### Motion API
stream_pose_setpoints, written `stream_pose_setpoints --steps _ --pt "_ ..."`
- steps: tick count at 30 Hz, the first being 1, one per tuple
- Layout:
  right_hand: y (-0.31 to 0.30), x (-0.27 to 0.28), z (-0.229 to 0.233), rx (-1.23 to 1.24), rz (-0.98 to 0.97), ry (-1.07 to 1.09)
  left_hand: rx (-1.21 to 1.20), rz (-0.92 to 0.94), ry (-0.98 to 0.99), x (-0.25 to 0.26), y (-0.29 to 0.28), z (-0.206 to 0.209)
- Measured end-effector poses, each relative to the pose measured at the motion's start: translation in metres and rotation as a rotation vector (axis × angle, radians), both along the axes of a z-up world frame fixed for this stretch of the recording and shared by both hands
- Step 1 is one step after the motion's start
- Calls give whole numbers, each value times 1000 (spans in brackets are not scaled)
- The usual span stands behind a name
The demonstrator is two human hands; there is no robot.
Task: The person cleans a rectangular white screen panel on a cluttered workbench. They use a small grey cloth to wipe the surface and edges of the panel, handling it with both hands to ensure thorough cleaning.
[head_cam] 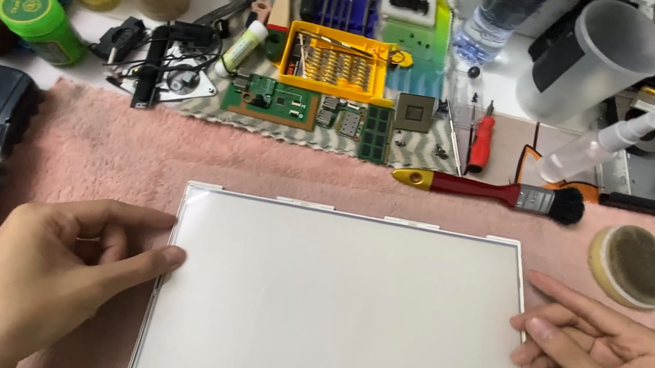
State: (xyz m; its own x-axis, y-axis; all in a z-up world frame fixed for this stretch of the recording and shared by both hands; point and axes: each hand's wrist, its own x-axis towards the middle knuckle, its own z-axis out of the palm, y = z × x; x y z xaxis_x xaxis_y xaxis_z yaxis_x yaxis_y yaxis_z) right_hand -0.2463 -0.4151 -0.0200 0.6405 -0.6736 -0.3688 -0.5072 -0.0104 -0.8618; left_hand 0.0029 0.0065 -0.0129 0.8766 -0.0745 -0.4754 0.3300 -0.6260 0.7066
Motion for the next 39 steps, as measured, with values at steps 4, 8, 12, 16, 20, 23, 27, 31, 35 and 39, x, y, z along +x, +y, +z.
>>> stream_pose_setpoints --steps 4,8,12,16,20,23,27,31,35,39 --pt "-2 -2 -3 -23 39 -16 -47 -9 -20 0 3 -6" --pt "-11 -11 -17 -26 86 -136 17 -37 -57 -1 3 -4" --pt "-15 -17 -26 -23 112 -217 -27 4 -49 -3 -1 0" --pt "-22 -23 -41 62 128 -295 4 -16 -74 -5 1 -1" --pt "-18 -18 -43 64 102 -248 21 -62 -154 -13 -2 13" --pt "-9 -10 -28 88 42 -190 13 -95 -314 -25 -16 21" --pt "-7 -10 -22 117 77 -225 -78 -194 -542 -42 -61 24" --pt "-9 -9 -15 142 74 -206 -235 -531 -775 -55 -131 35" --pt "-10 -7 -14 214 175 -318 -497 -776 -864 -64 -186 16" --pt "-6 -3 -5 250 181 -287 -488 -981 -864 -64 -208 -2"
